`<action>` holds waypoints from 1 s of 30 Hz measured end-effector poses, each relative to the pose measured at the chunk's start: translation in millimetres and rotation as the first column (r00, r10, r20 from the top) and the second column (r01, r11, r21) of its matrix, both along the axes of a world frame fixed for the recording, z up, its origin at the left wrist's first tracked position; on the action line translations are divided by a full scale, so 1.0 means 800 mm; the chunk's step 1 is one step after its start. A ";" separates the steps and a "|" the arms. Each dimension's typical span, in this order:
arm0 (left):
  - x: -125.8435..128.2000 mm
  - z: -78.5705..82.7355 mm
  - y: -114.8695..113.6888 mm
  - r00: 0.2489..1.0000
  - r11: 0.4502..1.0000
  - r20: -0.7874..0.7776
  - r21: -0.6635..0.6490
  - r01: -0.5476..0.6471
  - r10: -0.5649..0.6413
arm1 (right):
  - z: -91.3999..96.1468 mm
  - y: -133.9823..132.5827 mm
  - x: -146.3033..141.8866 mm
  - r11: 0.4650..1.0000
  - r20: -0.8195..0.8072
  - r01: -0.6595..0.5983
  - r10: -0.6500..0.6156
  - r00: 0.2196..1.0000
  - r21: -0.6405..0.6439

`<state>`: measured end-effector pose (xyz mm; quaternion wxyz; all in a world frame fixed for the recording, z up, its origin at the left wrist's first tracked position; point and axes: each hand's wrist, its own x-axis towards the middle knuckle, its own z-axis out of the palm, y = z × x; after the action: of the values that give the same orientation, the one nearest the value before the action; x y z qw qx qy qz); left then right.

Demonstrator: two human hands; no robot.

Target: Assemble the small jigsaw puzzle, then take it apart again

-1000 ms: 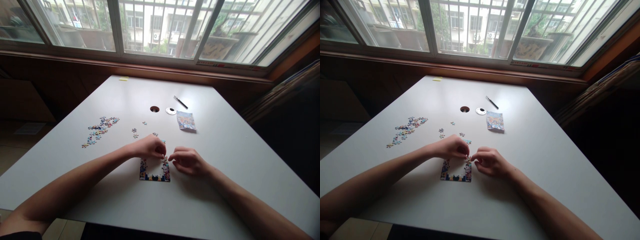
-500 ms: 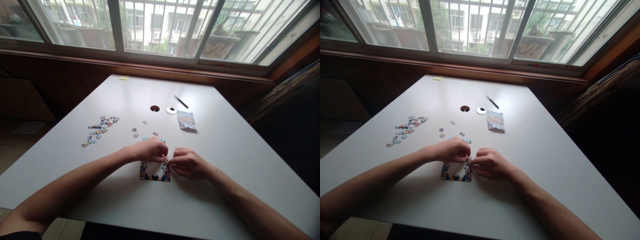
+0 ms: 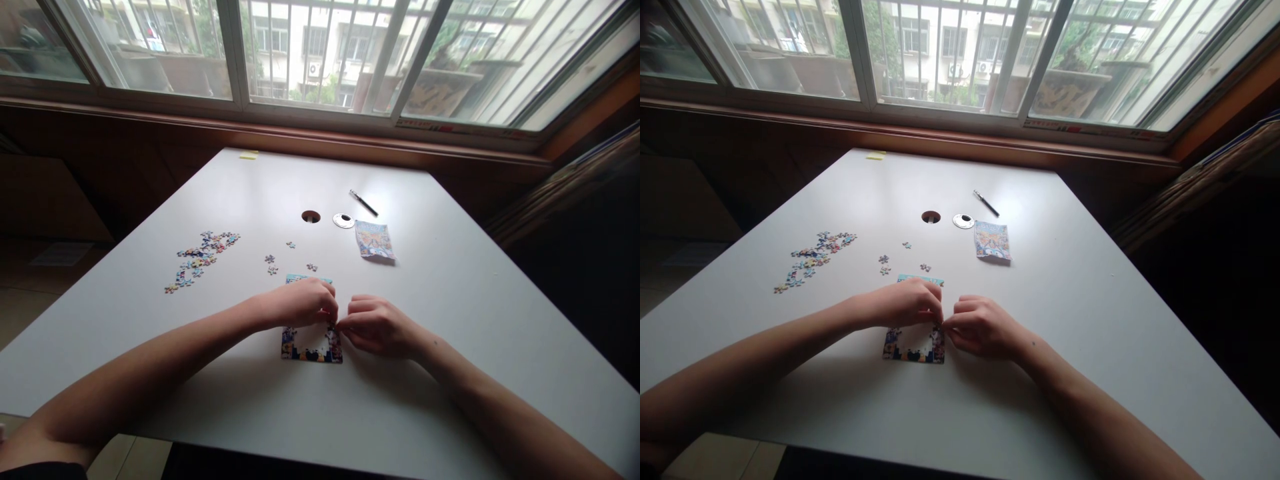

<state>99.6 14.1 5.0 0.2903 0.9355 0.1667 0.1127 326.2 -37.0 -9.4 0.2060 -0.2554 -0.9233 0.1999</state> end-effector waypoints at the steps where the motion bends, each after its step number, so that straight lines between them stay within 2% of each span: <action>1: 0.001 -0.001 -0.001 1.000 1.000 -0.002 0.003 0.002 -0.002 | 0.000 0.000 -0.001 1.000 0.002 0.001 -0.001 1.000 0.006; 7: 0.004 0.000 -0.003 0.998 0.998 -0.029 -0.040 -0.054 0.053 | -0.007 -0.001 0.000 0.999 0.045 0.002 -0.005 0.999 0.050; 10: -0.009 0.016 0.013 0.998 0.996 0.017 -0.077 -0.051 0.053 | -0.006 -0.002 0.001 0.999 0.063 0.002 -0.005 0.998 0.053; 12: -0.026 0.031 0.030 0.989 0.988 0.056 -0.082 -0.132 0.137 | -0.003 -0.002 0.000 1.000 0.059 0.000 -0.001 0.998 0.026; 15: -0.055 0.049 0.055 0.966 0.966 0.054 0.048 -0.256 0.253 | 0.002 -0.001 0.000 0.999 0.026 -0.020 0.021 0.999 -0.043; 18: -0.080 0.056 0.075 0.933 0.904 -0.006 0.249 -0.347 0.360 | 0.002 0.001 0.003 0.994 -0.041 -0.032 0.027 0.999 -0.108; 21: -0.102 0.056 0.090 0.910 0.881 -0.095 0.310 -0.358 0.403 | -0.003 0.002 0.005 0.989 -0.108 -0.016 0.000 0.994 -0.150; 26: -0.134 0.045 0.114 0.883 0.896 -0.190 0.217 -0.388 0.429 | -0.014 0.004 0.003 0.990 -0.165 0.128 -0.137 0.977 -0.066; 30: -0.131 0.036 0.117 0.884 0.901 -0.215 0.228 -0.369 0.416 | -0.017 0.006 0.003 0.986 -0.134 0.154 -0.161 0.978 -0.061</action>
<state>-5.3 107.8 33.8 0.1514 0.9111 0.3785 0.0612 328.9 -32.6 -22.7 0.2780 -0.3182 -0.8784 0.2232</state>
